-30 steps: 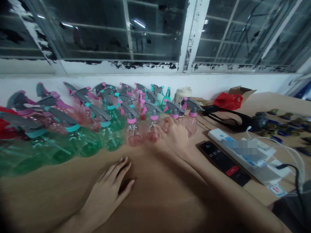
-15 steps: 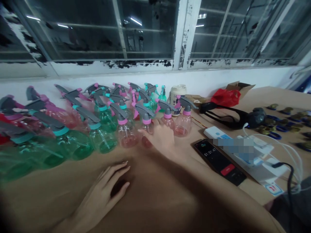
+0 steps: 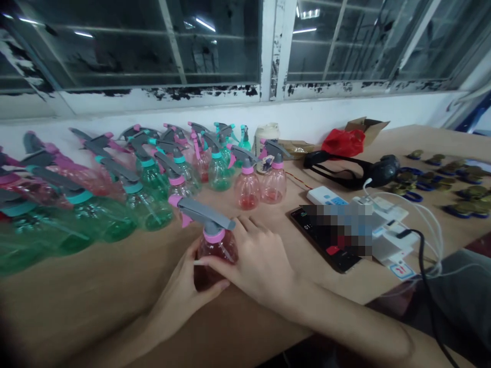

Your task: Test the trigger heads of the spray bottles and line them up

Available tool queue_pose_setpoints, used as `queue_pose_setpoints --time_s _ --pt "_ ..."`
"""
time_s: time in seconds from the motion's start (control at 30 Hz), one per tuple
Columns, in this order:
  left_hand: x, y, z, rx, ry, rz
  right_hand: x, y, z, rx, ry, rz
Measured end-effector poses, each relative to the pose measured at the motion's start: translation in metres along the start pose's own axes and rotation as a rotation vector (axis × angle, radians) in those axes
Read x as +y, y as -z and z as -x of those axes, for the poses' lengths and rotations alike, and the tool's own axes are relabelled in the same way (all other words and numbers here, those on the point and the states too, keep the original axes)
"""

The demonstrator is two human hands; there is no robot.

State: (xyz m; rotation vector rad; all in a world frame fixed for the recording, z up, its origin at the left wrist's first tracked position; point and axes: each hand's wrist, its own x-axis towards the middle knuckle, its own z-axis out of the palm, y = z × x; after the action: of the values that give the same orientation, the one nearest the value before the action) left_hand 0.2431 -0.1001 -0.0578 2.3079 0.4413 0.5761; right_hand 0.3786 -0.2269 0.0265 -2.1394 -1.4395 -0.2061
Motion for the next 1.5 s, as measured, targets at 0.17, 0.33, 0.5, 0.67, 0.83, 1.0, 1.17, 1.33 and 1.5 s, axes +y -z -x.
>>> queue_pose_setpoints --time_s 0.17,0.33,0.5,0.67,0.83,1.0,1.17,1.33,1.5 --pt "0.006 0.002 0.008 -0.068 0.002 0.027 0.009 0.009 -0.005 -0.018 0.068 -0.292" --pt "0.016 0.006 0.003 -0.146 -0.035 -0.046 0.015 0.006 -0.023 -0.117 0.099 -0.823" --pt "0.021 0.008 -0.011 -0.204 -0.071 -0.048 0.012 -0.012 -0.033 -0.078 0.11 -0.94" --pt "0.0 0.013 -0.014 -0.224 -0.122 -0.24 0.017 -0.026 -0.039 -0.002 0.101 -0.901" --pt "-0.026 0.027 -0.011 -0.237 -0.211 -0.506 0.02 -0.029 -0.052 0.045 0.105 -0.962" --pt "-0.033 0.034 -0.01 -0.242 -0.224 -0.611 0.021 -0.031 -0.064 0.045 0.082 -0.948" --pt "-0.03 0.033 -0.01 -0.258 -0.217 -0.616 0.028 -0.039 -0.068 0.042 0.094 -0.897" --pt "-0.031 0.034 -0.009 -0.263 -0.224 -0.614 0.025 -0.039 -0.069 0.086 0.085 -0.831" --pt "-0.031 0.034 -0.01 -0.259 -0.226 -0.586 0.013 -0.03 -0.073 0.047 0.077 -0.864"
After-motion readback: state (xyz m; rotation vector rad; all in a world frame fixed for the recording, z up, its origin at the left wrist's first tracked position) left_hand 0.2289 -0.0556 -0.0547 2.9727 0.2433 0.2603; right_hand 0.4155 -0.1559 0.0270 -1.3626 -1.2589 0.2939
